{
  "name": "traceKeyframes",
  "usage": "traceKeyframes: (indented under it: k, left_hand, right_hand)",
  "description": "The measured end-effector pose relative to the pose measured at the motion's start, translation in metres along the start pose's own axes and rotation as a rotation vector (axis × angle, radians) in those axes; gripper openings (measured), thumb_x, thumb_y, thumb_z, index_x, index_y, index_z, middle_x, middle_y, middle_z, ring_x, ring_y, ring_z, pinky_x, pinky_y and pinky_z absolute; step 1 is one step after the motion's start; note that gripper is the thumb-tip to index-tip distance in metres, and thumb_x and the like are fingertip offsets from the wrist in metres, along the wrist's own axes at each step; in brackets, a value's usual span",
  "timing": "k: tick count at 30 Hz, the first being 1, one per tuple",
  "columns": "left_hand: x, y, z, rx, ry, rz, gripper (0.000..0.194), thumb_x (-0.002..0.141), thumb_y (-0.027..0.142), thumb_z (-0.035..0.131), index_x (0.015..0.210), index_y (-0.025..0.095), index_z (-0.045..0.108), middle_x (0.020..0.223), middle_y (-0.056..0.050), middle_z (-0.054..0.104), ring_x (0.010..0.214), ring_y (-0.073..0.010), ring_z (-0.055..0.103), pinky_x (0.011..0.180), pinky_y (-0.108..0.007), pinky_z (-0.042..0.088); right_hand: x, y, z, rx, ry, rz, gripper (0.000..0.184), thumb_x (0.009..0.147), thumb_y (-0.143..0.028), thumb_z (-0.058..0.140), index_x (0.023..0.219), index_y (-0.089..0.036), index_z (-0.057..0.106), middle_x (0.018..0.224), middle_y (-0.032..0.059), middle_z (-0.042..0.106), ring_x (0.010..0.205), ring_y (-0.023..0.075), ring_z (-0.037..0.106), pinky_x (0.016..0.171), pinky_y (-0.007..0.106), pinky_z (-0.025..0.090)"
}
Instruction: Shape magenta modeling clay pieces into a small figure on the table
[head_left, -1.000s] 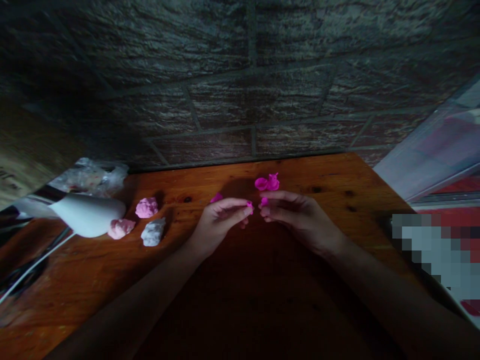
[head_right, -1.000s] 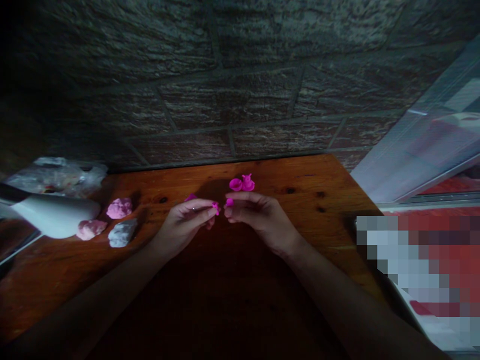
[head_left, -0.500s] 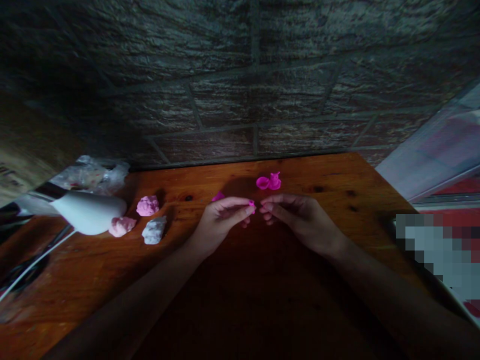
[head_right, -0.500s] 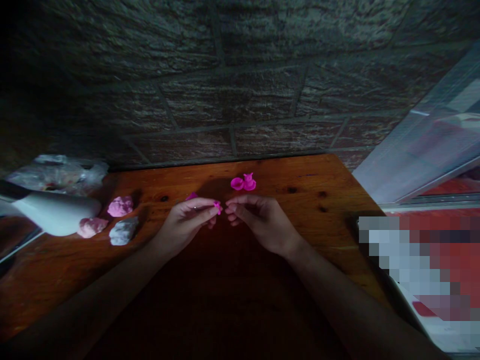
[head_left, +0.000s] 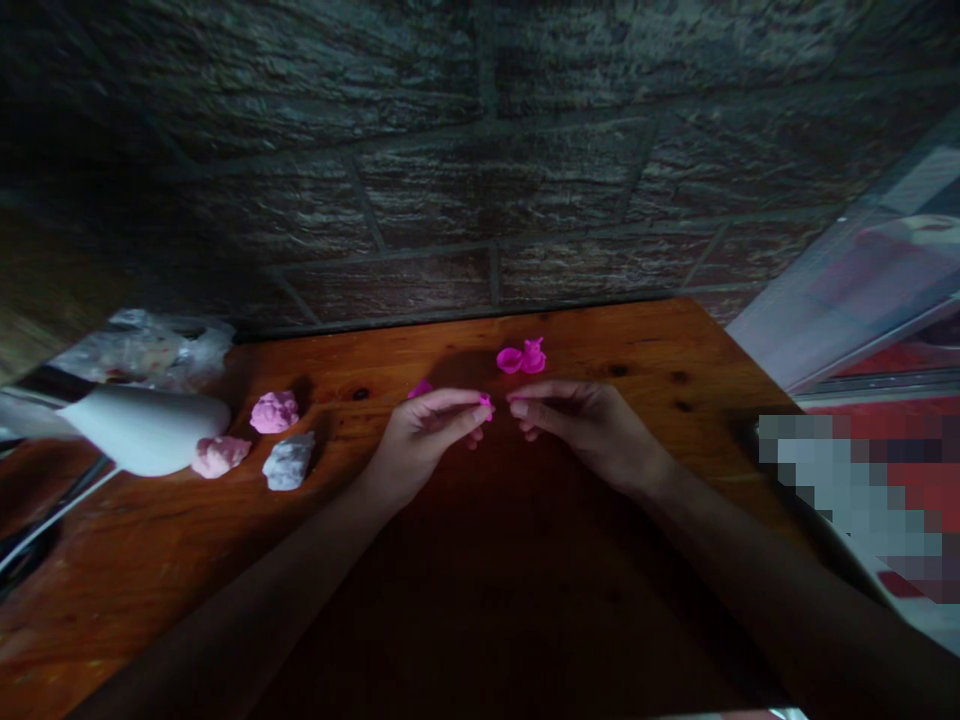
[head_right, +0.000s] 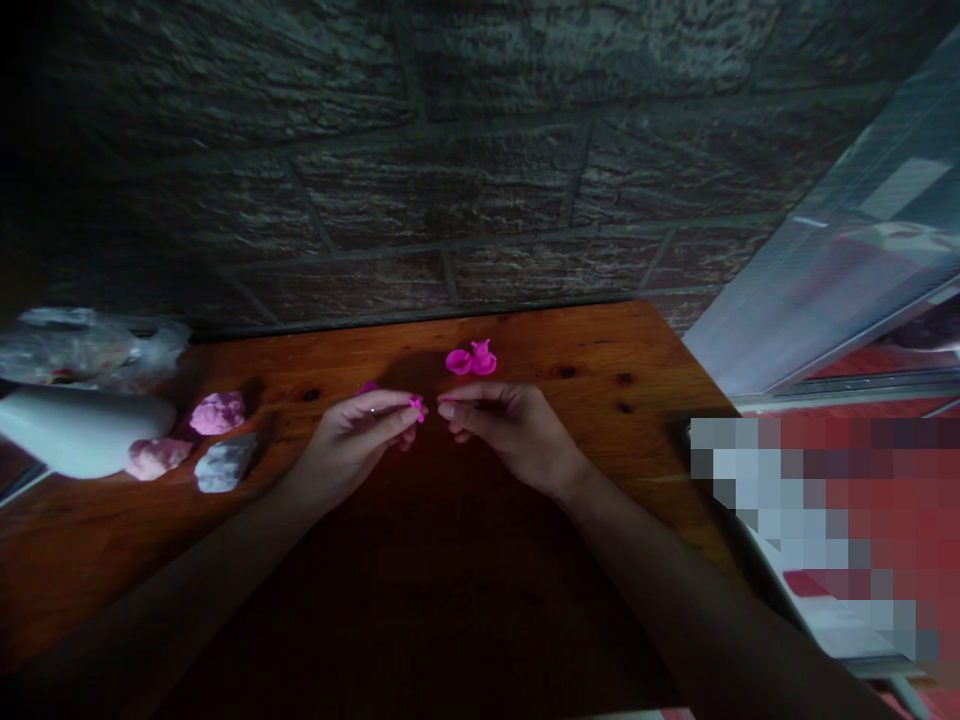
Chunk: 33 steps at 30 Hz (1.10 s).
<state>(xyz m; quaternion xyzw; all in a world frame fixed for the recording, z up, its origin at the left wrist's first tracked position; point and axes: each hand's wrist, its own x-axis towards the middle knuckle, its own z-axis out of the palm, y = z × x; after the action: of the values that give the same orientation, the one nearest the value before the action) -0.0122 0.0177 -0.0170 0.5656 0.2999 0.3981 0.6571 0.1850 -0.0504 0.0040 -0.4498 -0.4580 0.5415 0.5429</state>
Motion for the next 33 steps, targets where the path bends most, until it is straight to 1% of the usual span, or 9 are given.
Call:
traceKeyframes:
  k: [4,7,9,13,18,21,26,29,33]
  left_hand:
    - [0.0003,0.0003,0.0001,0.007,-0.003,-0.014,0.024,0.073,0.031,0.090,0.091,0.017,0.081,0.077,-0.003,0.076,0.062,-0.0104,0.063,0.057,-0.022,0.052]
    - [0.0002,0.0006,0.0001,0.009,0.001,-0.012,0.024,0.073,0.031,0.090,0.090,0.017,0.081,0.077,-0.003,0.076,0.062,-0.0102,0.063,0.057,-0.022,0.052]
    - [0.0000,0.0009,0.0002,0.011,0.005,-0.009,0.023,0.073,0.031,0.090,0.090,0.018,0.081,0.078,-0.003,0.076,0.062,-0.0102,0.062,0.057,-0.022,0.052]
    - [-0.0003,0.0005,0.0003,0.015,-0.005,-0.006,0.023,0.074,0.031,0.089,0.091,0.018,0.081,0.077,-0.003,0.075,0.063,-0.0106,0.063,0.058,-0.023,0.052]
    - [0.0003,-0.0020,-0.0012,0.003,-0.004,-0.004,0.024,0.074,0.031,0.089,0.092,0.018,0.081,0.078,-0.003,0.076,0.063,-0.0111,0.063,0.058,-0.024,0.052]
    - [0.0007,-0.0023,-0.0016,-0.008,-0.015,-0.007,0.023,0.075,0.030,0.089,0.093,0.018,0.081,0.079,-0.003,0.076,0.063,-0.0106,0.063,0.058,-0.023,0.052]
    - [0.0004,-0.0003,0.0000,-0.015,-0.027,0.011,0.022,0.074,0.030,0.089,0.091,0.018,0.081,0.077,-0.002,0.075,0.063,-0.0104,0.063,0.059,-0.023,0.052]
    - [-0.0002,0.0003,0.0010,-0.006,-0.011,-0.001,0.023,0.074,0.031,0.089,0.091,0.017,0.081,0.077,-0.003,0.076,0.063,-0.0109,0.063,0.059,-0.024,0.053]
    - [-0.0001,-0.0002,0.0006,-0.005,-0.010,-0.008,0.024,0.073,0.030,0.090,0.091,0.017,0.081,0.078,-0.004,0.076,0.063,-0.0112,0.064,0.058,-0.024,0.052]
  right_hand:
    - [0.0005,-0.0016,0.0010,-0.025,-0.045,0.052,0.039,0.070,-0.056,0.087,0.079,-0.020,0.080,0.074,0.0002,0.072,0.065,0.0115,0.064,0.064,0.026,0.056]
    - [-0.0001,-0.0007,0.0015,-0.022,-0.044,0.085,0.041,0.072,-0.059,0.084,0.077,-0.019,0.079,0.074,0.0012,0.073,0.063,0.0108,0.063,0.060,0.024,0.055]
    - [-0.0002,-0.0002,0.0012,-0.027,-0.031,0.084,0.040,0.074,-0.058,0.083,0.077,-0.019,0.079,0.075,0.0016,0.073,0.063,0.0107,0.063,0.060,0.025,0.055]
    - [0.0006,-0.0006,0.0010,-0.043,-0.041,0.063,0.036,0.073,-0.054,0.086,0.079,-0.019,0.079,0.077,0.0012,0.073,0.065,0.0110,0.063,0.063,0.026,0.056]
    - [0.0011,-0.0011,0.0018,-0.029,-0.023,0.090,0.032,0.068,-0.048,0.091,0.075,-0.019,0.078,0.067,-0.0013,0.071,0.058,0.0097,0.062,0.057,0.024,0.054]
    - [0.0001,-0.0016,0.0020,-0.005,-0.006,0.120,0.030,0.067,-0.046,0.092,0.074,-0.019,0.080,0.064,-0.0010,0.072,0.054,0.0100,0.063,0.056,0.025,0.056]
    - [-0.0009,-0.0030,0.0018,0.051,0.050,0.121,0.030,0.057,-0.040,0.098,0.067,-0.020,0.078,0.059,-0.0018,0.072,0.051,0.0094,0.065,0.052,0.022,0.056]
    - [-0.0001,-0.0025,0.0014,0.054,0.086,0.114,0.029,0.060,-0.041,0.096,0.069,-0.020,0.079,0.062,-0.0012,0.073,0.053,0.0096,0.066,0.055,0.023,0.058]
    - [0.0000,-0.0017,0.0019,0.056,0.032,0.106,0.031,0.066,-0.047,0.092,0.077,-0.020,0.081,0.074,0.0014,0.078,0.062,0.0119,0.071,0.063,0.027,0.063]
